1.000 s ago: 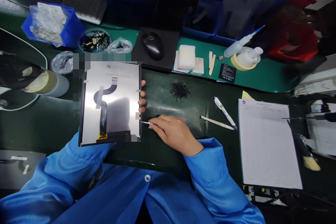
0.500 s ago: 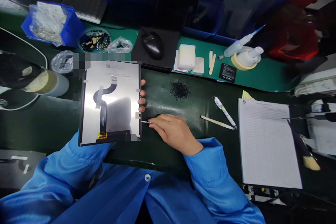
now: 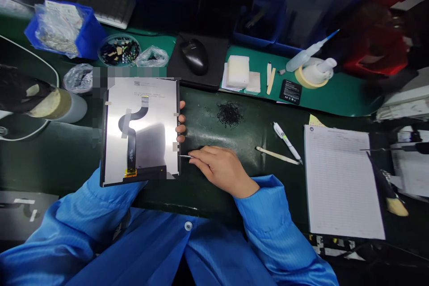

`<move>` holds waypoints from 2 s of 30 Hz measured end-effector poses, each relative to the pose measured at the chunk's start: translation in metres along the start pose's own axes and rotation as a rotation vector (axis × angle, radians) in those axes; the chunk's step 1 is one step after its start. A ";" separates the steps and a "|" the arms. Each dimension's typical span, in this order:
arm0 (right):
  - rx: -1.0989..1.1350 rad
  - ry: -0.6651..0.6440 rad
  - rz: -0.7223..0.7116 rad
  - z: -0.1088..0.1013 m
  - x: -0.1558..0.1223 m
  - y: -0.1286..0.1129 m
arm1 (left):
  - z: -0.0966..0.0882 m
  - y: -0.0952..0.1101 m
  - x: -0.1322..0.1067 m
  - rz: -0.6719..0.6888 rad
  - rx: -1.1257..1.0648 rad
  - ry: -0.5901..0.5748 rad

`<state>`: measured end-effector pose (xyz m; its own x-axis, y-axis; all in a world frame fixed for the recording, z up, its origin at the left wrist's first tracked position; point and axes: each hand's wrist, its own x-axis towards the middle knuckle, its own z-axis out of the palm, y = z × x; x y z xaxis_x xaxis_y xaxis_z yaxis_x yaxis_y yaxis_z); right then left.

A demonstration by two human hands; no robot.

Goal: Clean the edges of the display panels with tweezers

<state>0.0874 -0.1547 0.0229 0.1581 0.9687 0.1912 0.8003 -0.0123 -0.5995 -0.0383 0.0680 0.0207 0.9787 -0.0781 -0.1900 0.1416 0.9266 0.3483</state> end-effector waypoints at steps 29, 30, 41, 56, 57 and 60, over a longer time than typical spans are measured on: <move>0.031 -0.002 0.014 0.002 -0.001 0.002 | 0.002 -0.005 0.002 0.039 0.004 0.064; 0.029 -0.006 0.011 0.002 -0.001 0.002 | 0.002 -0.005 0.002 0.030 0.014 0.065; 0.139 -0.038 -0.026 0.000 -0.003 -0.002 | 0.009 -0.008 -0.001 0.059 0.008 0.095; 0.011 -0.010 0.004 0.002 -0.001 0.001 | 0.007 -0.004 0.001 0.054 0.057 0.075; 0.007 -0.014 0.011 0.002 -0.001 0.001 | 0.008 -0.004 0.000 0.053 0.048 0.077; 0.038 -0.016 0.055 0.003 -0.002 0.000 | 0.007 -0.006 -0.001 0.055 -0.009 0.046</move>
<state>0.0856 -0.1556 0.0197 0.1912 0.9708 0.1450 0.7682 -0.0561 -0.6377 -0.0394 0.0605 0.0252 0.9771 -0.0106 -0.2126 0.0865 0.9322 0.3514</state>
